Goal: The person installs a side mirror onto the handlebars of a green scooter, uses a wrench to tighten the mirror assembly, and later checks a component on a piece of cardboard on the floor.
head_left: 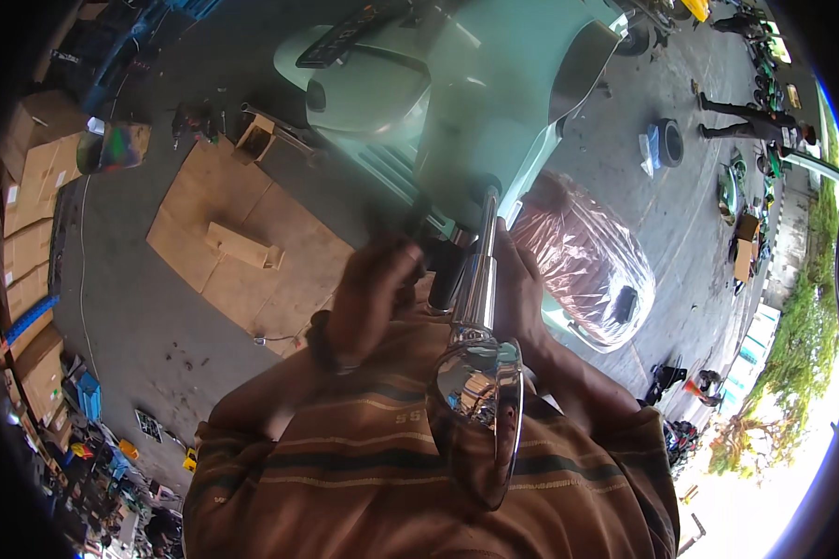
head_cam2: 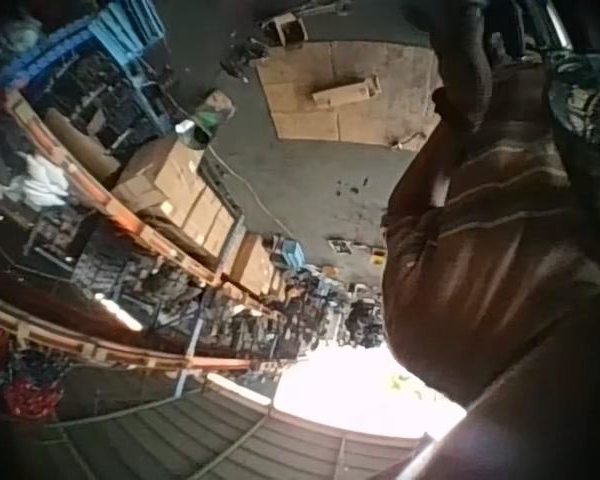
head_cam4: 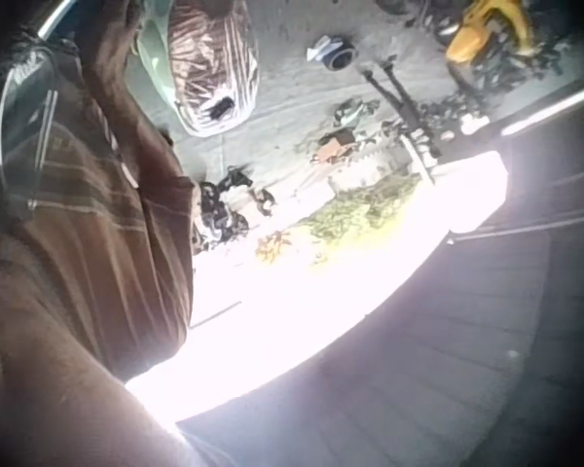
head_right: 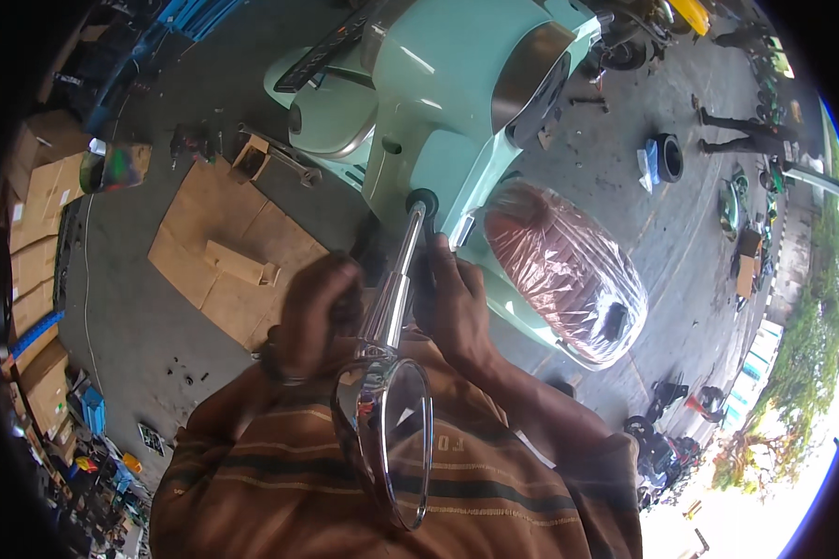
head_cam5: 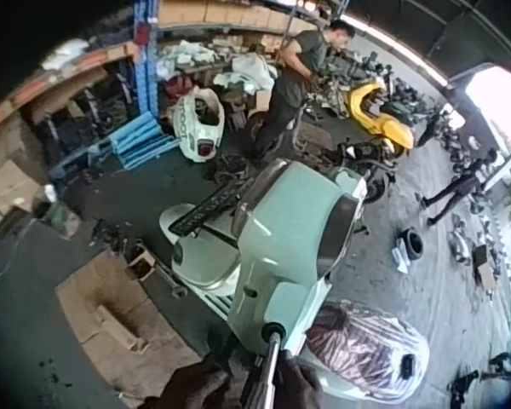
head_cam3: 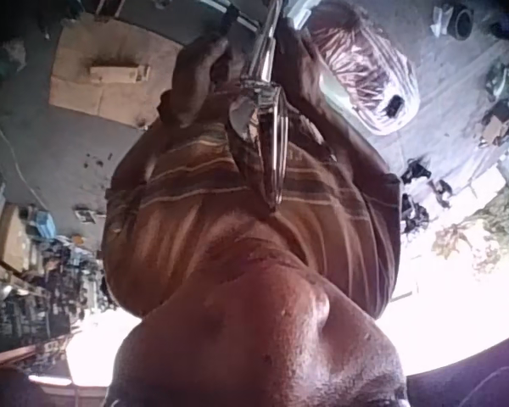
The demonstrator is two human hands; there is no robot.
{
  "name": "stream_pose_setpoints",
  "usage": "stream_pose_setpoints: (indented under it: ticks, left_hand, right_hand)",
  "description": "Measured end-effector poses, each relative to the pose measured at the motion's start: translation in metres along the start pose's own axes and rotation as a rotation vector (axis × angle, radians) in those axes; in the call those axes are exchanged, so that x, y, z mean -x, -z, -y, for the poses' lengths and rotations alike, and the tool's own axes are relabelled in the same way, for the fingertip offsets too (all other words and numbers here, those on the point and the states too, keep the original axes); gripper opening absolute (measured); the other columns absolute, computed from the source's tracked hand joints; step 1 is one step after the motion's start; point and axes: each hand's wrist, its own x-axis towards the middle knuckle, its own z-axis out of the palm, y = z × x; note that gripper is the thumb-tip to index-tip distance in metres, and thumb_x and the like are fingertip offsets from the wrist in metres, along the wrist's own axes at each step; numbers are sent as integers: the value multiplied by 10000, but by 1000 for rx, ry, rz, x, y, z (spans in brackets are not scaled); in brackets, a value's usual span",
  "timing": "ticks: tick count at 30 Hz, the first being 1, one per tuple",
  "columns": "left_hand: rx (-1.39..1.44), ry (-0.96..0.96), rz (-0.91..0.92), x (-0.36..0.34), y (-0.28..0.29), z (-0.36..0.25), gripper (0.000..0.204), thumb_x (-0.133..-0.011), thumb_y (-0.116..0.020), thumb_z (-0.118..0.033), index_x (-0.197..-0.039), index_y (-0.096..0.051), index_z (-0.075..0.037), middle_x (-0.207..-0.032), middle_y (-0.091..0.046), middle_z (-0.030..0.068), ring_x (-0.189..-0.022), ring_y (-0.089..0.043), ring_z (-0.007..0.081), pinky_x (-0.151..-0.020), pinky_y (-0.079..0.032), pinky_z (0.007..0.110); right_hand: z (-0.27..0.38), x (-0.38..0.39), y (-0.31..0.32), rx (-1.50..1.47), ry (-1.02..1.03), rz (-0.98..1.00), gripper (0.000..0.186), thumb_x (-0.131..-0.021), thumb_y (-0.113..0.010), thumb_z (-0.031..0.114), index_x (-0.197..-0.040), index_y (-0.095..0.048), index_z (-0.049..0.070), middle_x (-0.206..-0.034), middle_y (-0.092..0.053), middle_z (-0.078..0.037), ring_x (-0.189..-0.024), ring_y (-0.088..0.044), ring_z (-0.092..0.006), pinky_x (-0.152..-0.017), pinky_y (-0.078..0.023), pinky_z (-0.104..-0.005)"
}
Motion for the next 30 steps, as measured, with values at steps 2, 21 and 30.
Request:
stream_pose_setpoints:
  ticks: [2,21,30]
  left_hand:
    - [-464,-301,-22,-14,5,47,258,-902,-573,-294,-884,-548,-37,-722,-546,71,-624,-533,201,-596,-452,325]
    - [-492,-319,318,-63,31,128,361,-825,-666,-188,-1110,-551,1,-933,-614,145,-834,-619,283,-741,-494,383]
    - [-536,-288,274,-40,24,121,362,-833,-659,-193,-1117,-548,1,-933,-603,128,-836,-606,256,-741,-488,363]
  right_hand:
    - [3,1,1,-32,-65,28,502,-1024,-317,379,-710,-532,51,-540,-424,7,-445,-364,-100,-444,-306,-285]
    - [12,-9,6,-319,-428,403,128,-861,-531,219,-840,-519,94,-663,-455,16,-533,-400,-97,-466,-335,-248]
    - [-23,-14,4,-295,-209,502,94,-820,-563,69,-809,-605,-14,-718,-620,-79,-593,-593,-162,-525,-477,-312]
